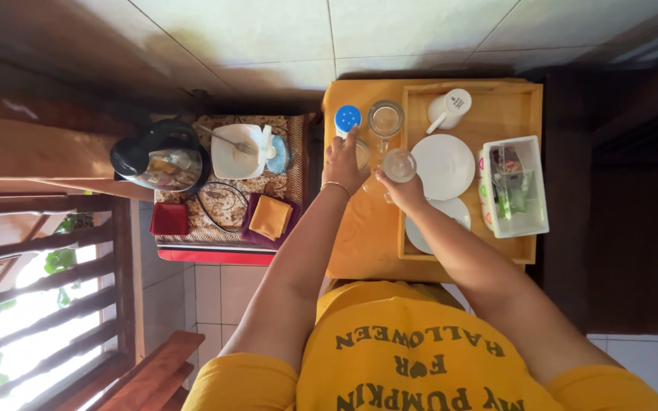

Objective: Sorting and wiping items on a tea/coffee service tray and organizational container.

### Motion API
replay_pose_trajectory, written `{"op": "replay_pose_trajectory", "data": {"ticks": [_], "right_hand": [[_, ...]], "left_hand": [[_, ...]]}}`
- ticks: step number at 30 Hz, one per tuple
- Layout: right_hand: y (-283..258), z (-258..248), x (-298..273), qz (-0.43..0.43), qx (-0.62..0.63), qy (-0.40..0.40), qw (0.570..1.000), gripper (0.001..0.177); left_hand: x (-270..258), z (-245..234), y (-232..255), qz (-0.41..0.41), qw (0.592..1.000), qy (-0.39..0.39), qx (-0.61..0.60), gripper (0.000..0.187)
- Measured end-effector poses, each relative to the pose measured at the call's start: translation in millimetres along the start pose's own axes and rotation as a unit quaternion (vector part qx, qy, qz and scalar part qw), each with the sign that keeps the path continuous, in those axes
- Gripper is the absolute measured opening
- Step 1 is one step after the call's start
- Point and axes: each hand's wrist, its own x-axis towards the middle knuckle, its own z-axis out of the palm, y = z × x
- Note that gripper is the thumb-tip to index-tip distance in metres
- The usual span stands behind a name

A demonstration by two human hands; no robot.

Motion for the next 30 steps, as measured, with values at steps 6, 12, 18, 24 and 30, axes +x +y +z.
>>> {"op": "replay_pose_trajectory", "data": {"ticks": [6,12,18,24,30], "right_hand": [[19.6,0.5,12.7,0.008,-0.008,0.036,0.999,0.038],[9.7,5.6,13.3,0.044,-0.022,0.042,0.998,0.047],[41.3,7.5,32.0,-0.181,-0.123,0.088,0.972,0.05],[32.0,12.6,32.9,-0.127,-0.144,0.095,0.977,0.055],[45.4,14.7,35.4,-0.219,-0.183,0.109,0.952,0.055]], "left_hand": [[3.4,-1.8,-2.1,0.025,0.999,-0.01,0.022,0.122],[12.0,-7.8,1.1,0.006,0.998,-0.044,0.041,0.138],[16.4,-4.5,-2.8,-0.005,0.996,-0.067,0.057,0.14],[16.5,-9.0,-2.8,-0.005,0.993,-0.095,0.07,0.143],[13.2,-4.3,-7.0,0.001,0.994,-0.088,0.062,0.141]]}}
